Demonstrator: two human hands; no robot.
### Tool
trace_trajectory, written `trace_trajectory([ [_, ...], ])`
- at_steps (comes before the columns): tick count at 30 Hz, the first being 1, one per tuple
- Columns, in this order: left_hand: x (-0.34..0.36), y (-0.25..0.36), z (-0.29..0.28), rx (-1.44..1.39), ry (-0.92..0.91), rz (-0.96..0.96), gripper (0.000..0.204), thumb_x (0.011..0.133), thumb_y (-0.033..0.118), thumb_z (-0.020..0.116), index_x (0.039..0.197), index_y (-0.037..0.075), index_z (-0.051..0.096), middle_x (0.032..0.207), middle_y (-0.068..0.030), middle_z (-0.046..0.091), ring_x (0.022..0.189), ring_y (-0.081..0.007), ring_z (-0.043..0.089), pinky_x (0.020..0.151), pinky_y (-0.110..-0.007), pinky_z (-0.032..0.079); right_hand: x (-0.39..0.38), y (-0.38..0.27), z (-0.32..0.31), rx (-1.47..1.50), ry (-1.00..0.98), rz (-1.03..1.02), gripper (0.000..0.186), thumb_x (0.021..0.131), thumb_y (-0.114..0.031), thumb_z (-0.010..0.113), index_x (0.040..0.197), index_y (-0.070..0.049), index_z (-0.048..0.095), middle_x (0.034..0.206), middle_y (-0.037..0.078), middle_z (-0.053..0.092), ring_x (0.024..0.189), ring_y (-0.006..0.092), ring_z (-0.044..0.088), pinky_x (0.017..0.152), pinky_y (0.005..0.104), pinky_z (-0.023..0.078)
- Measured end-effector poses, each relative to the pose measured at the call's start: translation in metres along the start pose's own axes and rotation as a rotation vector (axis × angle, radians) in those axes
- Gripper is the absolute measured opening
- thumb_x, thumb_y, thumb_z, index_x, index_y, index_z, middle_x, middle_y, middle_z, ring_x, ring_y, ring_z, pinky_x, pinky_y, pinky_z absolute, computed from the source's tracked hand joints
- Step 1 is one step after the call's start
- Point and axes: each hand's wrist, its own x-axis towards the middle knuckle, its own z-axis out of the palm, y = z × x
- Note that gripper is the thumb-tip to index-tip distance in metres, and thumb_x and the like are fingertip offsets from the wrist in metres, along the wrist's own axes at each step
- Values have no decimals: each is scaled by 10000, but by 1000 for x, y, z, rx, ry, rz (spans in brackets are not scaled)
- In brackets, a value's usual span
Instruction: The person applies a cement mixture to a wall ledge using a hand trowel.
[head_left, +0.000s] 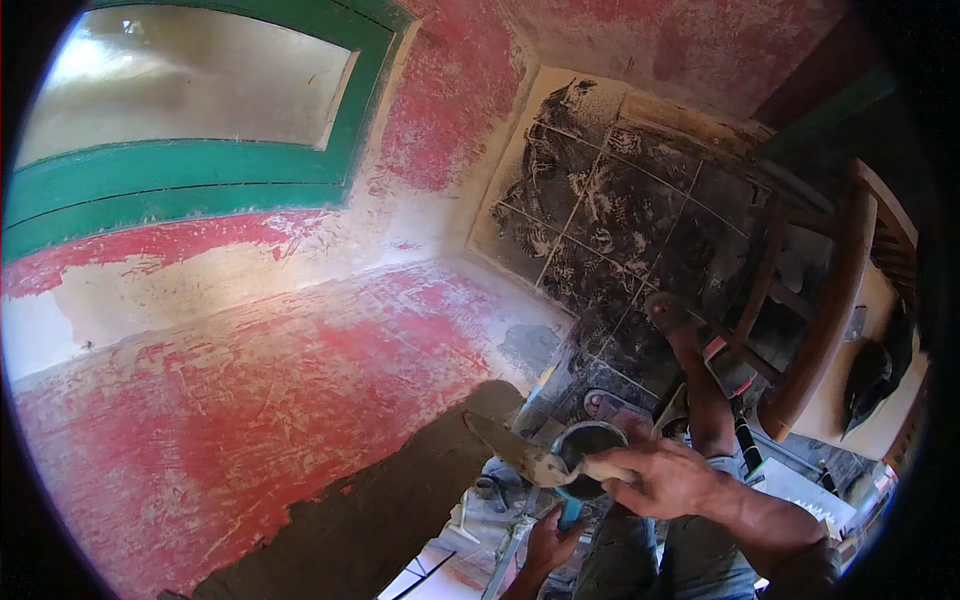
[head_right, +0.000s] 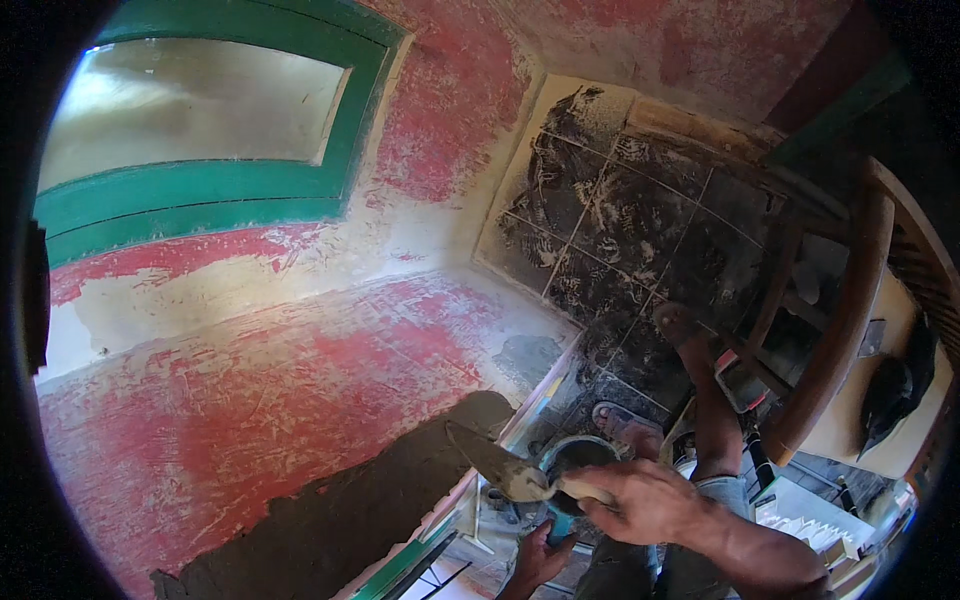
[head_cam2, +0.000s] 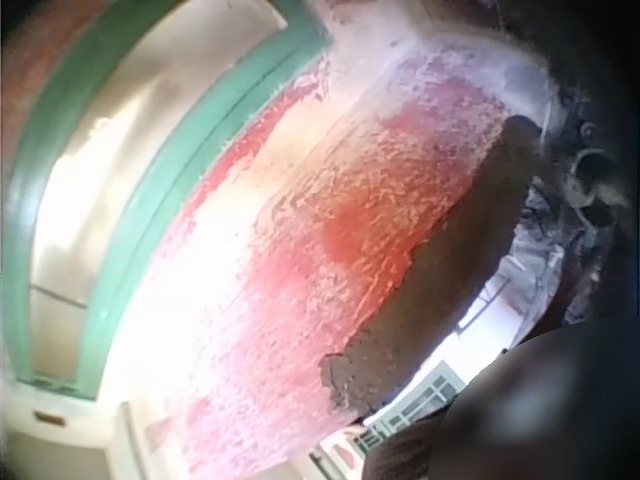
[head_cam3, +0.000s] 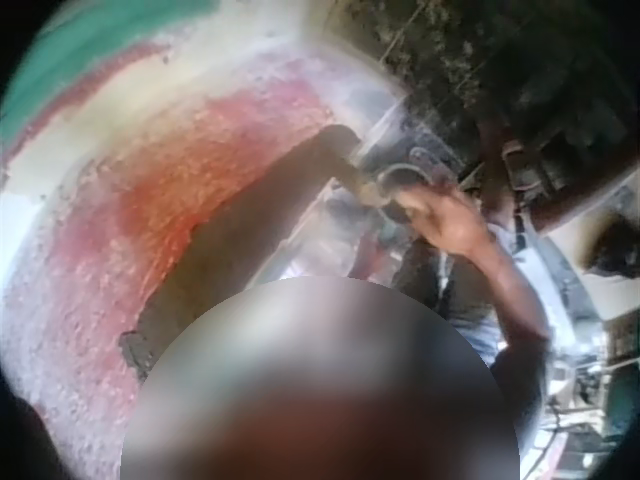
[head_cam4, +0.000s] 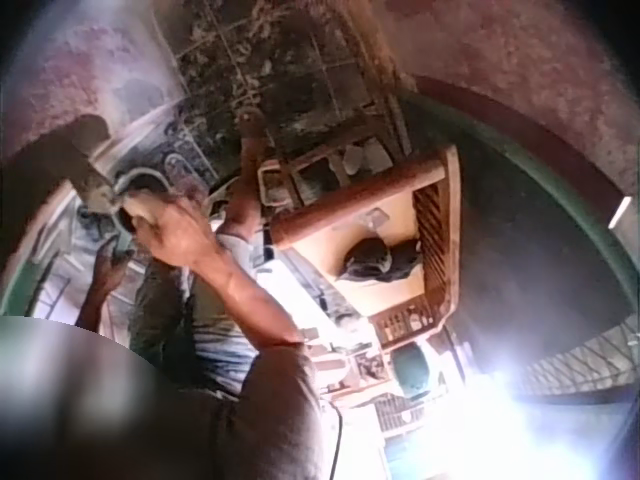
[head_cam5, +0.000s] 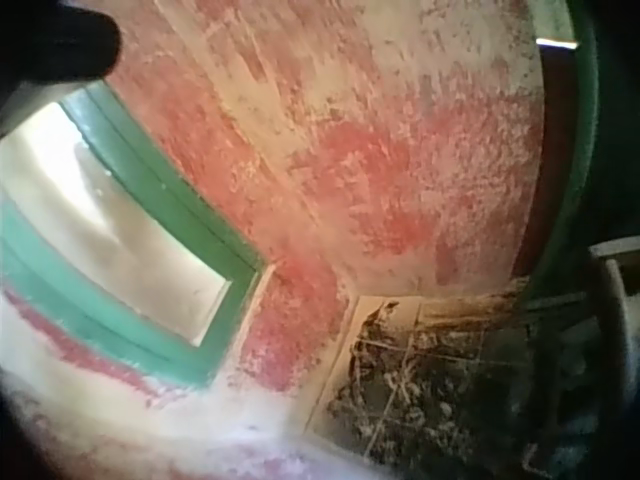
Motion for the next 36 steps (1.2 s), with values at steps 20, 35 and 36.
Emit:
trace_trajectory([
  [20,5,8,-4,82,5,-23,309,906,282,769,1124,74,699,855,-67,721,660,-160,628,660,-329,517,-38,8,25,16,58,96,453,898,-213,683,1343,-135,643,1002,175,753,811,368,742,754,428,613],
  [35,2,9,-1,165,30,-29,307,884,327,772,1043,79,687,793,-120,702,636,-268,665,646,-398,530,-4,45,41,-74,65,53,447,895,-231,660,1338,-169,645,992,184,754,844,388,736,770,465,602],
  [36,3,9,0,147,5,-57,303,884,323,774,1042,80,687,783,-117,699,619,-264,658,632,-397,525,-13,39,39,9,27,69,446,897,-223,665,1340,-167,646,998,177,756,837,375,739,757,457,605],
])
